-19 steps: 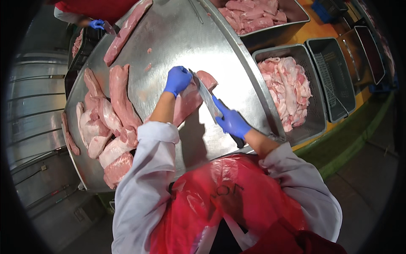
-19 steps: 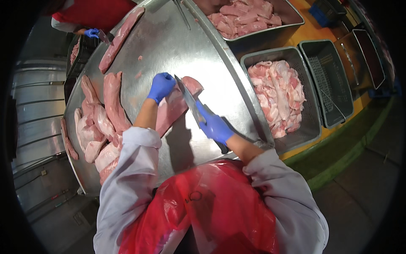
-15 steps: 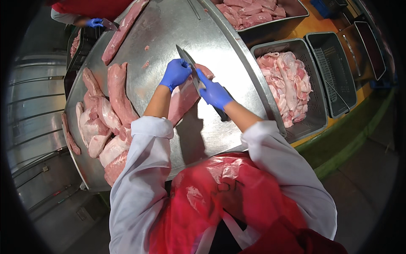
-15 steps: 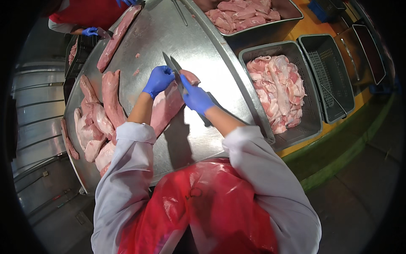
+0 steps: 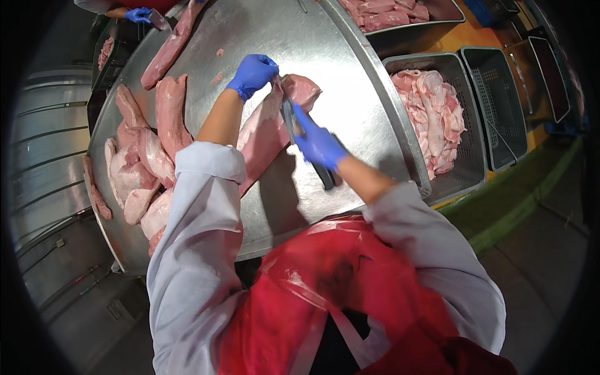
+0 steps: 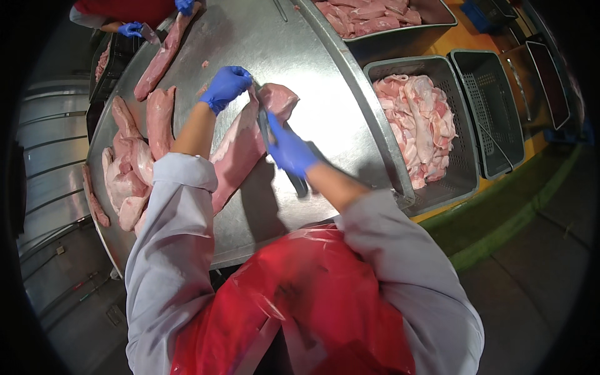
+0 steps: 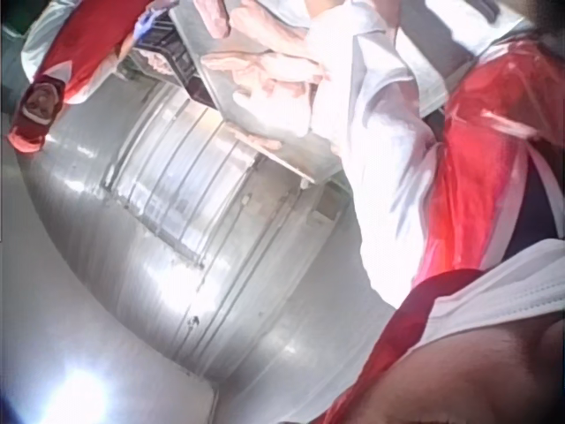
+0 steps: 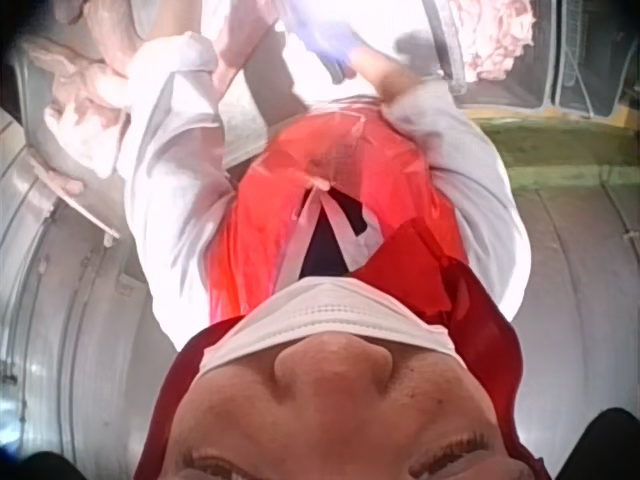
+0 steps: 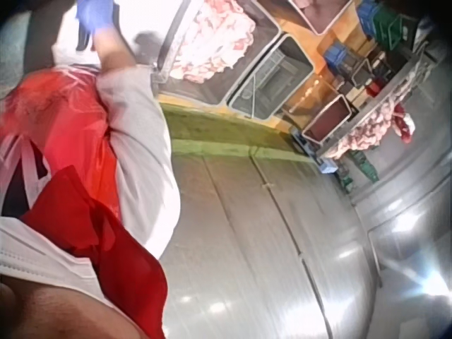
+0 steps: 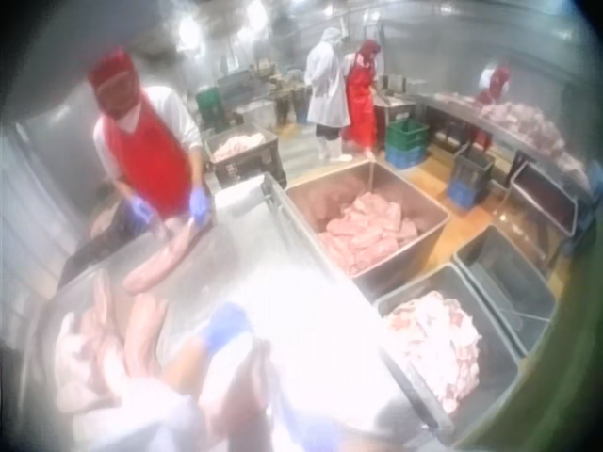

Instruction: The person uses a knife to trim fat and cut large pieces of raw pork on a stainless steel table. They repeatedly separate lean meat from fat and place the trimmed pieces into a nearby bin.

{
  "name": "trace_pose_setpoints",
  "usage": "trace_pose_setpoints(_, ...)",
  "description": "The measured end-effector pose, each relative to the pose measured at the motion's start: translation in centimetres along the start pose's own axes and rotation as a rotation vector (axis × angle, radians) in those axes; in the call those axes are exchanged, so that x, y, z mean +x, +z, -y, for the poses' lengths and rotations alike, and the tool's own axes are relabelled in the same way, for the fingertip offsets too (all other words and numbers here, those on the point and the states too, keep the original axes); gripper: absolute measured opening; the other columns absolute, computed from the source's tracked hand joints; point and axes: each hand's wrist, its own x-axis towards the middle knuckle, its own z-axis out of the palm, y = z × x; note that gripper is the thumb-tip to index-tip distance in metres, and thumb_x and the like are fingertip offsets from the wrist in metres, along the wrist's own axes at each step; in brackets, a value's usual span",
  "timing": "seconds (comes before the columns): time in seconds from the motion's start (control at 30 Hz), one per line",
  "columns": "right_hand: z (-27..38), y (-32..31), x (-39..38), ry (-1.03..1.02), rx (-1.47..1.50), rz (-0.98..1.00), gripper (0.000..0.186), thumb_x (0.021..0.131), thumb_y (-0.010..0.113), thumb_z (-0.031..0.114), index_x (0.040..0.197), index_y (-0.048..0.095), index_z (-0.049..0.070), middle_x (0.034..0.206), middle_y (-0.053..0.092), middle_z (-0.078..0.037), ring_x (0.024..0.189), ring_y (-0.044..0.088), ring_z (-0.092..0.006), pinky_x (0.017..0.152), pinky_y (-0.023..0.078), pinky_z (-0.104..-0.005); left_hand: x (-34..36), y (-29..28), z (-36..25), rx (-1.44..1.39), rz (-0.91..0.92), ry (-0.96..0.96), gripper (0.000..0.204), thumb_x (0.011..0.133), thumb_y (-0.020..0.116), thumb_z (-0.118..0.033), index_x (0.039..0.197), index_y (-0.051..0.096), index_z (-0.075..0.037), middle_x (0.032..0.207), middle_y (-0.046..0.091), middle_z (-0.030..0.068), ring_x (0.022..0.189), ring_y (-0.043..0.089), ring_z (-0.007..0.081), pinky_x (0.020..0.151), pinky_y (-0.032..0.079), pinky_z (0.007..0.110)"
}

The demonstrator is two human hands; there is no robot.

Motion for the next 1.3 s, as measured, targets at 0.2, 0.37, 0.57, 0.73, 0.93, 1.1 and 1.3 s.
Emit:
trace_pose_setpoints(0.2,3.1,0.5,0.7,0.084,-0.037,0.005,0.072,0.094,0.048,0.013,0.159,0.015,0.015,0.107,0.064,-0.022,0.078,0.067,-0.0278,0.061,0.057,-0.0372,0.1,-1.0,-0.1,-0.272,0.109,0.024,0.008,0.090,0.068,-0.009,0.086,0.066,-0.002,0.076,0.065,0.0038,0.063,0.056,0.0101,0.060,0.045,0.024)
trace_pose_setpoints(0.37,3.4,3.3,0.3,0.088,0.022,0.004,0.076,0.094,0.050,0.014,0.159,0.012,0.018,0.093,0.064,-0.022,0.070,0.068,-0.0275,0.065,0.057,-0.0384,0.0,-1.1,-0.2,-0.353,0.086,0.037,0.010,0.089,0.067,-0.010,0.083,0.065,-0.003,0.076,0.064,0.0035,0.063,0.055,0.0098,0.059,0.044,0.025)
trace_pose_setpoints(0.57,4.0,4.7,3.4,0.066,0.033,-0.092,0.076,0.094,0.051,0.012,0.160,0.012,0.019,0.076,0.066,-0.015,0.063,0.067,-0.0242,0.064,0.056,-0.0383,-1.9,-2.1,-1.7,-0.481,0.145,0.058,0.012,0.089,0.063,-0.011,0.082,0.065,-0.002,0.076,0.064,0.0042,0.063,0.053,0.0097,0.059,0.042,0.023)
trace_pose_setpoints(0.73,3.6,8.8,-2.1,0.079,-0.051,-0.019,0.080,0.093,0.051,0.014,0.160,0.007,0.022,0.080,0.070,-0.024,0.065,0.070,-0.0334,0.069,0.058,-0.0425,-2.2,-3.4,0.1,-0.614,0.040,-0.007,0.014,0.093,0.060,-0.012,0.091,0.067,0.000,0.080,0.065,0.0050,0.067,0.057,0.0110,0.062,0.047,0.022)
trace_pose_setpoints(0.93,3.5,8.0,6.7,0.100,-0.096,-0.074,0.075,0.093,0.050,0.013,0.158,0.013,0.012,0.068,0.064,-0.019,0.053,0.064,-0.0283,0.058,0.056,-0.0387,-1.3,-4.8,0.4,-0.858,0.169,0.105,0.015,0.096,0.058,-0.013,0.091,0.065,0.000,0.082,0.066,0.0078,0.071,0.060,0.0135,0.069,0.049,0.023)
trace_pose_setpoints(1.1,0.8,12.1,-5.0,-0.043,-0.133,0.024,0.079,0.091,0.049,0.004,0.160,0.011,0.017,0.066,0.063,-0.017,0.054,0.062,-0.0253,0.059,0.056,-0.0381,-4.3,-7.9,1.3,-1.028,0.161,0.346,0.011,0.096,0.057,-0.012,0.091,0.065,-0.006,0.081,0.062,0.0039,0.075,0.059,0.0158,0.070,0.050,0.028)
trace_pose_setpoints(1.3,4.6,11.1,3.2,0.019,-0.142,-0.061,0.073,0.093,0.047,0.012,0.159,0.016,0.019,0.078,0.065,-0.020,0.060,0.064,-0.0268,0.061,0.055,-0.0402,-8.6,-8.9,-2.9,-1.049,0.149,0.259,0.009,0.095,0.057,-0.006,0.095,0.066,-0.004,0.082,0.065,0.0051,0.075,0.062,0.0144,0.065,0.051,0.026)
